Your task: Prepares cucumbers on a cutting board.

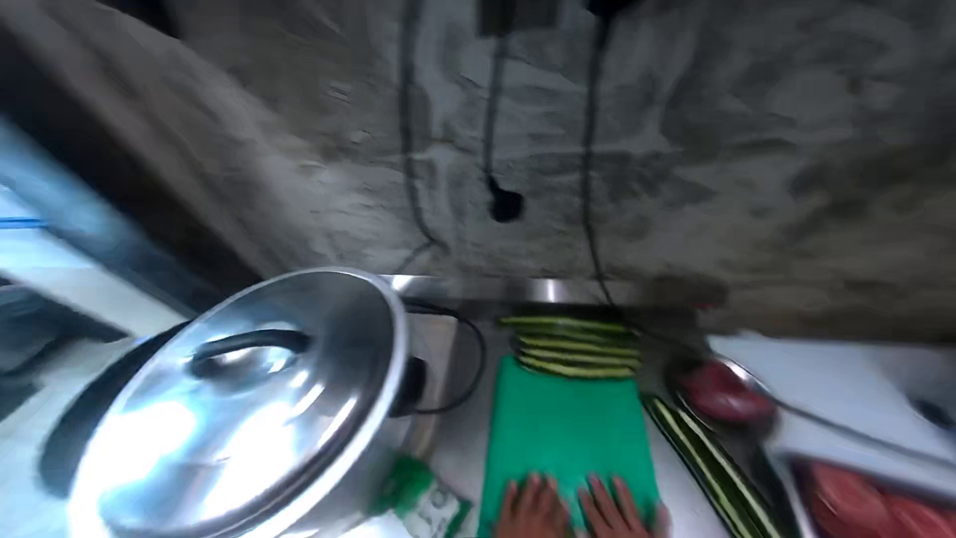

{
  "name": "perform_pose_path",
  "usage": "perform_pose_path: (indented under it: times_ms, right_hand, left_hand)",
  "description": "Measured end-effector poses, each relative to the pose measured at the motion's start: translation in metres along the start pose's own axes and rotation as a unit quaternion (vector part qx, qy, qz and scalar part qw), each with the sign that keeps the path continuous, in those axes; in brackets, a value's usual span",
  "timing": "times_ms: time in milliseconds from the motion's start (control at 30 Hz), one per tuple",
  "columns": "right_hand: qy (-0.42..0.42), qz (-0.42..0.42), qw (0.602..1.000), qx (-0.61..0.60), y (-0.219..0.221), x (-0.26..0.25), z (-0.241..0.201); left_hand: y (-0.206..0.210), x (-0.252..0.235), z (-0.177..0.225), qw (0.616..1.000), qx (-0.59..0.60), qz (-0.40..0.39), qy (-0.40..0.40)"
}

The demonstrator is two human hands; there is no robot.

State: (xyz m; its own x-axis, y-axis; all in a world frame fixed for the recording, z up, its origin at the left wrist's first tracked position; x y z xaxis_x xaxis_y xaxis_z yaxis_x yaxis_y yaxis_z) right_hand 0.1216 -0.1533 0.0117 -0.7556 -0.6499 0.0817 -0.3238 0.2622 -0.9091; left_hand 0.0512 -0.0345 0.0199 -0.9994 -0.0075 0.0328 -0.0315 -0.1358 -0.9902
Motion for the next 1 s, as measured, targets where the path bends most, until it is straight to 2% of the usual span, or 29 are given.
perform_pose_path:
  times_ms: [67, 133, 167, 233, 333, 400, 467, 533, 600, 667, 800, 867, 933, 1000]
  right_hand:
    - [0.078, 0.043, 0.996, 0.019, -0.017, -0.052, 0.013]
    - [0.198, -0.02, 0.98, -0.003, -0.027, -0.095, 0.033]
    - [0.222, -0.044, 0.974, -0.008, -0.024, -0.098, 0.037]
    - [0.19, -0.053, 0.98, 0.0, -0.015, -0.073, 0.027]
    - [0.055, 0.037, 0.998, 0.0, -0.001, 0.012, 0.002]
    - [0.031, 0.059, 0.998, 0.001, 0.002, 0.027, -0.001]
    - [0.08, 0.035, 0.996, 0.009, -0.005, -0.013, 0.006]
    - [0.187, -0.025, 0.982, -0.022, -0.02, -0.074, 0.026]
    - [0.229, -0.025, 0.972, -0.036, -0.031, -0.104, 0.037]
    - [0.205, 0.014, 0.978, -0.039, -0.036, -0.101, 0.034]
    - [0.137, 0.032, 0.989, -0.04, -0.009, -0.025, 0.016]
    - [0.124, 0.021, 0.985, -0.12, -0.013, 0.003, 0.012]
    - [0.131, 0.043, 0.962, -0.234, -0.032, 0.016, 0.028]
    - [0.156, 0.135, 0.944, -0.256, -0.064, 0.019, 0.065]
  left_hand:
    - [-0.004, -0.054, -0.033, 0.997, -0.042, -0.01, -0.07]
    - [-0.007, -0.101, -0.06, 0.988, -0.055, -0.063, -0.13]
    - [-0.003, -0.106, -0.063, 0.985, -0.061, -0.087, -0.137]
    - [0.0, -0.081, -0.044, 0.992, -0.064, -0.068, -0.085]
    - [-0.001, 0.0, 0.007, 0.998, -0.039, 0.008, 0.039]
    - [0.002, 0.013, 0.014, 0.998, -0.033, 0.023, 0.055]
    - [0.002, -0.028, -0.009, 0.998, -0.06, 0.029, 0.01]
    - [-0.006, -0.092, -0.042, 0.995, -0.077, -0.011, -0.06]
    - [-0.014, -0.12, -0.055, 0.992, -0.091, 0.002, -0.088]
    - [-0.023, -0.111, -0.047, 0.993, -0.081, 0.064, -0.059]
    - [-0.007, -0.028, -0.003, 0.998, -0.029, 0.034, 0.051]
    - [-0.005, -0.004, 0.014, 0.995, -0.022, 0.024, 0.091]
    - [-0.004, 0.001, 0.019, 0.992, -0.012, -0.009, 0.123]
    - [-0.007, -0.003, 0.013, 0.989, 0.007, -0.033, 0.146]
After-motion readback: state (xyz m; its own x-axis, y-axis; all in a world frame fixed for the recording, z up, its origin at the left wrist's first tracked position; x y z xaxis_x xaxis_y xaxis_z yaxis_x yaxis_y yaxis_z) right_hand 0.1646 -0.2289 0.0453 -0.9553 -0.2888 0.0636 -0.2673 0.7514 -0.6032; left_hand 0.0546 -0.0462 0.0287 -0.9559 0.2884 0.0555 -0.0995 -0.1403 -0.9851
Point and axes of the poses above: each hand's wrist, its own x-axis away from the middle knuckle, its own y-axis out of the palm, z = x × y, the point moved 10 cm from there along -x, towards the middle knuckle, and after that the axes turned 12 degrees about -x, right-handed, at the moved point
